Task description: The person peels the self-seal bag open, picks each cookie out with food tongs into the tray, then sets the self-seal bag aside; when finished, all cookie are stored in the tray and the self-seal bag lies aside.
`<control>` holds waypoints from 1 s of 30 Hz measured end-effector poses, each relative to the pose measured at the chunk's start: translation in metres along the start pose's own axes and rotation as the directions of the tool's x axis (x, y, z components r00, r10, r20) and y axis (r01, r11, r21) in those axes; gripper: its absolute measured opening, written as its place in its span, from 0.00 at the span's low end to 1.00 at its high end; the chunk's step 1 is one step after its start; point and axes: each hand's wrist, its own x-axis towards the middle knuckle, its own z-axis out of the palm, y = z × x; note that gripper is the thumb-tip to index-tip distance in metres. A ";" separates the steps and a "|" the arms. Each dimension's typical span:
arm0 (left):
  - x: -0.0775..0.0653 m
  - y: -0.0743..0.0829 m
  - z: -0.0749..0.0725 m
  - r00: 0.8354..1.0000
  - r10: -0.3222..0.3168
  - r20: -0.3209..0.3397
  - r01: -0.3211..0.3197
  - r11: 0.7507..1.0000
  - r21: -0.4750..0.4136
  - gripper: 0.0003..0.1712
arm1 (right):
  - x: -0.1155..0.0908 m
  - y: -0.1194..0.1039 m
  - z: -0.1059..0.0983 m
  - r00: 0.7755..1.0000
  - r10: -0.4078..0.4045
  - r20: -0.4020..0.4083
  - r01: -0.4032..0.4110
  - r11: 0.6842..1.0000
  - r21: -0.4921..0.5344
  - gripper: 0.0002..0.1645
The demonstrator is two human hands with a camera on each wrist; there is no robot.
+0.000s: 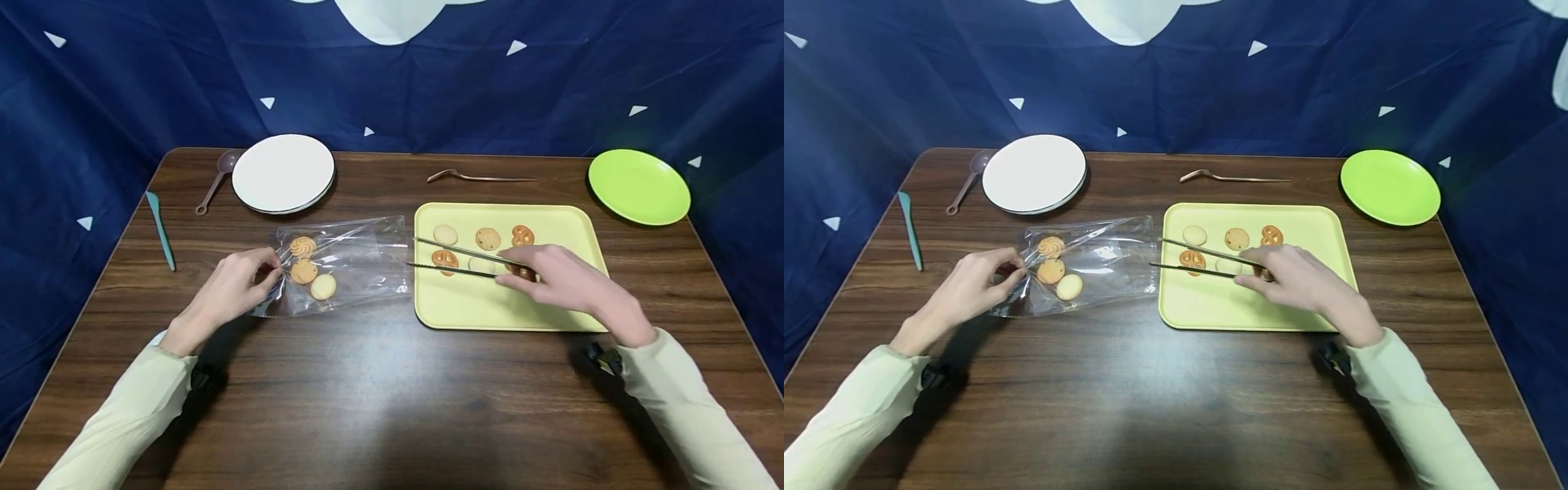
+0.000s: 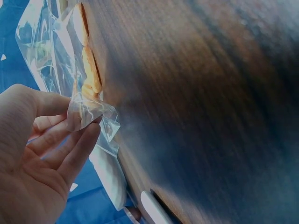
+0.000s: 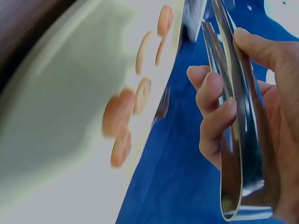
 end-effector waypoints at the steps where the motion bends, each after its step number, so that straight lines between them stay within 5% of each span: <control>1: 0.000 0.000 0.000 1.000 0.000 0.000 0.000 1.000 0.001 0.05 | 0.007 -0.002 0.003 1.000 -0.005 0.013 0.005 1.000 0.006 0.13; 15: 0.000 0.001 0.001 1.000 -0.003 0.004 0.003 1.000 0.008 0.04 | 0.087 -0.032 0.026 0.971 -0.095 0.221 0.083 0.995 0.064 0.15; 19: 0.000 0.000 0.001 1.000 -0.001 0.008 0.001 1.000 0.012 0.04 | 0.102 -0.035 0.030 0.949 -0.169 0.264 0.149 0.984 0.096 0.23; 30: 0.000 -0.001 0.000 1.000 0.008 0.002 -0.008 1.000 0.020 0.04 | 0.127 -0.045 0.034 0.923 -0.229 0.308 0.204 0.973 0.111 0.14</control>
